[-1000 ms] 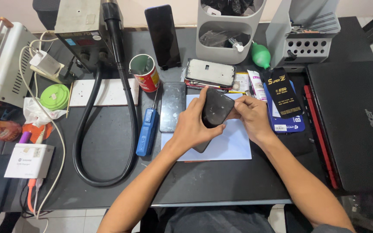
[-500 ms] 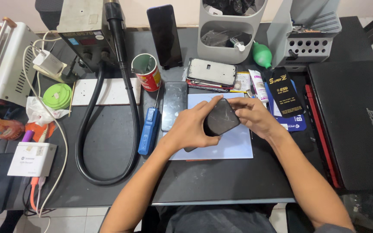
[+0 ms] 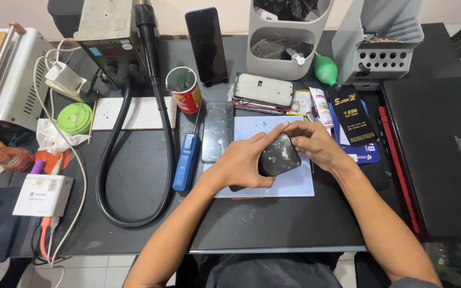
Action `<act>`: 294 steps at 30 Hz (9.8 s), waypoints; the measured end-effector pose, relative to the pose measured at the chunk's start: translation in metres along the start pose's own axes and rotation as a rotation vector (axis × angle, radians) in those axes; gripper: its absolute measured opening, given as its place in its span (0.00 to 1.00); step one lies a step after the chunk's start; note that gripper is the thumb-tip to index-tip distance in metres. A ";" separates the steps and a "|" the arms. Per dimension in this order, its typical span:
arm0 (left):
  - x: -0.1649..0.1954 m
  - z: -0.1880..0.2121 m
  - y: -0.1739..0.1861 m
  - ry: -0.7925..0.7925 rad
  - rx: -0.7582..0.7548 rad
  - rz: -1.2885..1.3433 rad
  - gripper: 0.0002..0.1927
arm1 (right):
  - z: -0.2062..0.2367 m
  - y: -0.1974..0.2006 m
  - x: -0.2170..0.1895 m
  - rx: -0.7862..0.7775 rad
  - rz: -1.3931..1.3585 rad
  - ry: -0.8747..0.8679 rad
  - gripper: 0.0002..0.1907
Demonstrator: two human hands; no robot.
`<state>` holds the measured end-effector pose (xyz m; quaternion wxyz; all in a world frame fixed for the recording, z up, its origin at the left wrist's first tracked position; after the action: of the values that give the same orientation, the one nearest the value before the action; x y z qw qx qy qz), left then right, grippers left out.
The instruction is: The person disassembles a smartphone by removing the back cover and battery, then reassembles it by placing the battery back and snapping the cover on. The person also handles a second smartphone, removing its back cover and using a screwdriver on internal components.
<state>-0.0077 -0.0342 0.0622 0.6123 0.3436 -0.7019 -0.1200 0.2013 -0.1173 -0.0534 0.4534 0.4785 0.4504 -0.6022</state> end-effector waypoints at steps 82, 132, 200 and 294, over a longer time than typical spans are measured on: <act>-0.065 -0.004 -0.021 0.343 0.630 1.319 0.50 | 0.022 -0.049 -0.044 0.033 0.430 0.323 0.18; -0.061 -0.005 -0.016 0.235 0.597 0.973 0.62 | 0.013 -0.051 -0.032 0.098 0.306 0.286 0.19; -0.046 -0.005 -0.021 0.215 0.397 0.443 0.77 | 0.024 -0.062 -0.041 0.436 0.590 0.405 0.13; -0.057 -0.006 -0.021 0.268 0.298 1.073 0.65 | 0.007 -0.033 -0.049 0.155 -0.017 0.165 0.14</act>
<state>0.0057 -0.0122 0.0070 0.6162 0.0341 -0.7035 0.3524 0.1743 -0.1121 -0.0009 0.3713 0.5564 0.4424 -0.5974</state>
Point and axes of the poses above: each hand's wrist, its own z-axis away from the middle knuckle, its own y-axis out of the back of the hand, x = y × z, the point moved 4 cm from there along -z, towards the middle knuckle, and after that the axes turned 11 degrees about z, right-handed, at the moved point
